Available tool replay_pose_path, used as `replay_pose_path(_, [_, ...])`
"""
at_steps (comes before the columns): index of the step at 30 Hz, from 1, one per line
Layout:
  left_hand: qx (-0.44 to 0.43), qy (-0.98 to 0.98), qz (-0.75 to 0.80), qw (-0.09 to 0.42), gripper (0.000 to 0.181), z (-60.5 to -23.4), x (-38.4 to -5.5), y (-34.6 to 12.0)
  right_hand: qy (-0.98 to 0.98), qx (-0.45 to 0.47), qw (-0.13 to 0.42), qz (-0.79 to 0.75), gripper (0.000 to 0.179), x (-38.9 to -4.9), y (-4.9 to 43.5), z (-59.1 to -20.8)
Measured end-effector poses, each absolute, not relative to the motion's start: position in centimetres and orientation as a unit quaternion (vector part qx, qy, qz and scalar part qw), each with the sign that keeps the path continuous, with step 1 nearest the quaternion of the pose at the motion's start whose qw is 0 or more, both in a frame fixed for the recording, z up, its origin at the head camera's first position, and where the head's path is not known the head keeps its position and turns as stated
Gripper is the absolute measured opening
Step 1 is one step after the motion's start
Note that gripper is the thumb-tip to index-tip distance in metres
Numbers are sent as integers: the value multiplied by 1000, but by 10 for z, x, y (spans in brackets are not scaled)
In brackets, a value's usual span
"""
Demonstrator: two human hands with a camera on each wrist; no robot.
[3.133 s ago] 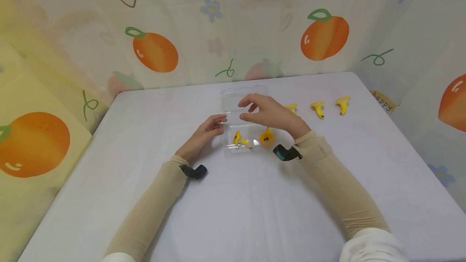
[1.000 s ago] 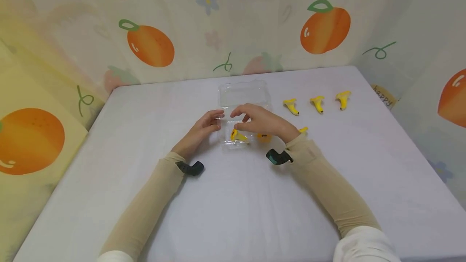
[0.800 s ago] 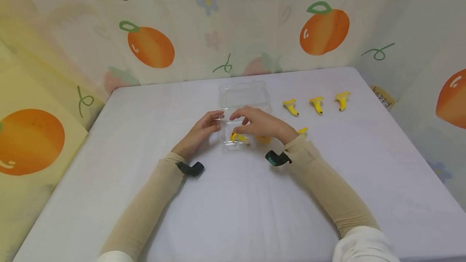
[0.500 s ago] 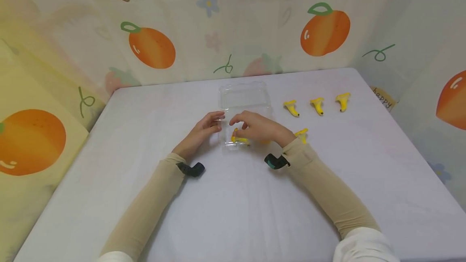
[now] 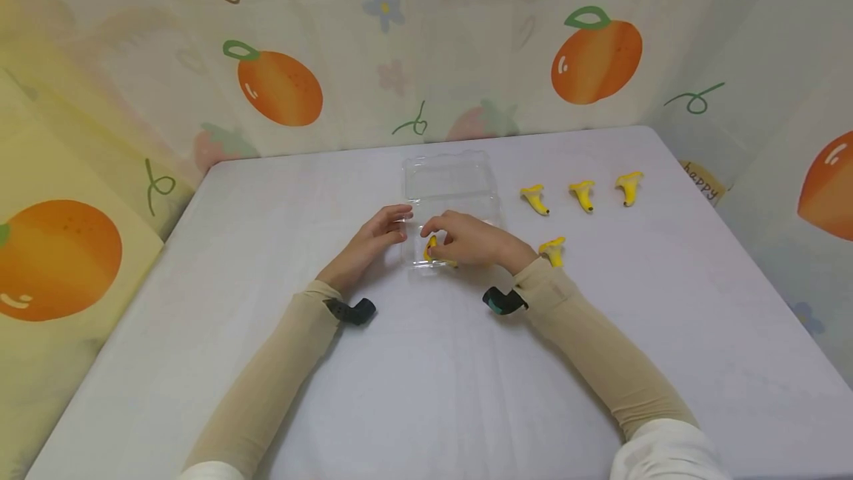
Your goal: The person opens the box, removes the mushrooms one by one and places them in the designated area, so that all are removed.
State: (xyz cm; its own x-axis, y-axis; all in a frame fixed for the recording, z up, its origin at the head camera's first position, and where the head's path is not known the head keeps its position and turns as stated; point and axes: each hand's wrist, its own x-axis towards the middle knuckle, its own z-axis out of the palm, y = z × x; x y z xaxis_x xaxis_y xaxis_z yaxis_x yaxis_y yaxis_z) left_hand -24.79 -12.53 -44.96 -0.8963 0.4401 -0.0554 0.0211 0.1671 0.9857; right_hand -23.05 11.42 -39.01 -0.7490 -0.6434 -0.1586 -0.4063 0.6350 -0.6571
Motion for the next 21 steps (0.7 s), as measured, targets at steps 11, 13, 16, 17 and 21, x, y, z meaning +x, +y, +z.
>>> replay_pose_path(11, [155,746,626,166,56,-450,-249,-126,882,-304,195,-302,36,-233,113,-391])
replay_pose_path(13, [156,747,625,166,55,-450,-249,-126,882,-304,196,-303,35,-233,113,-392])
replay_pose_path(16, [157,747,624,167,55,-450,-249,-126,882,-300,198,-304,34,-233,113,-392])
replay_pose_path(17, [158,747,624,167,55,-450,-249,-126,883,-298,199,-305,33,-233,113,-393])
replay_pose_path(21, [159,745,625,170,56,-450,-249,-126,883,-295,198,-307,33,-234,112,-394])
